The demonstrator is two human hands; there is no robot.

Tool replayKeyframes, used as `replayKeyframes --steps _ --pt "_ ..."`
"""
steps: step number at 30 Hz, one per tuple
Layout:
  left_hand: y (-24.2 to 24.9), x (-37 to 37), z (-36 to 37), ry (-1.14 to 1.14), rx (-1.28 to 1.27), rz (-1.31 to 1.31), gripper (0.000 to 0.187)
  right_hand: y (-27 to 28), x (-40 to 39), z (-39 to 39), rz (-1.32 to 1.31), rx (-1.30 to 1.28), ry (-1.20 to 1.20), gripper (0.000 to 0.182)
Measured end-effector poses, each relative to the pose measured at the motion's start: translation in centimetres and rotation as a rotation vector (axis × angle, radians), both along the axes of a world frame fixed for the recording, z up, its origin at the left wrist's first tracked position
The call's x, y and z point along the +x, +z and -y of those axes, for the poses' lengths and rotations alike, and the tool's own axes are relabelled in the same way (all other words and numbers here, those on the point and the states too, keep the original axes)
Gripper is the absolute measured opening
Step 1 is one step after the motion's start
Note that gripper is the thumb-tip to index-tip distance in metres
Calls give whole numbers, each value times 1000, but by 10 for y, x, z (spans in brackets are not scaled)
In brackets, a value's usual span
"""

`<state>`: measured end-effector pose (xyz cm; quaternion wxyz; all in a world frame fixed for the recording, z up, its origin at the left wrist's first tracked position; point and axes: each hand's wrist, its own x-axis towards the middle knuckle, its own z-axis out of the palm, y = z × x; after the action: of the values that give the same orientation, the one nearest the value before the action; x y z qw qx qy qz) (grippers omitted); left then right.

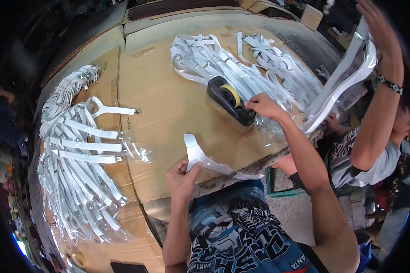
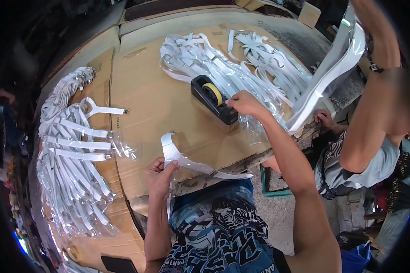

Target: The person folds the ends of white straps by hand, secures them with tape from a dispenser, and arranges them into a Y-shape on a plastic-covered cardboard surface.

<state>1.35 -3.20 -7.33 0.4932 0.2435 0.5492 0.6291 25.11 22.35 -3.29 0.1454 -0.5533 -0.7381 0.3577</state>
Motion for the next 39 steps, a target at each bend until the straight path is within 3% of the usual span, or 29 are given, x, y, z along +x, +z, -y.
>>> replayKeyframes --steps 5,11,17,26,39 --pt "-5 1 2 -3 34 -7 18 7 -7 2 -8 -125 -34 27" --pt "-2 2 2 15 38 -24 14 9 -1 6 -120 -72 -78 26" --pt "-2 2 1 15 26 -9 14 26 19 23 -236 -268 -105 20" --pt "-3 0 -1 -12 24 1 17 -4 47 29 -403 -427 -136 19" --pt "-4 2 -3 -18 35 18 18 -19 45 38 -370 -378 -206 24"
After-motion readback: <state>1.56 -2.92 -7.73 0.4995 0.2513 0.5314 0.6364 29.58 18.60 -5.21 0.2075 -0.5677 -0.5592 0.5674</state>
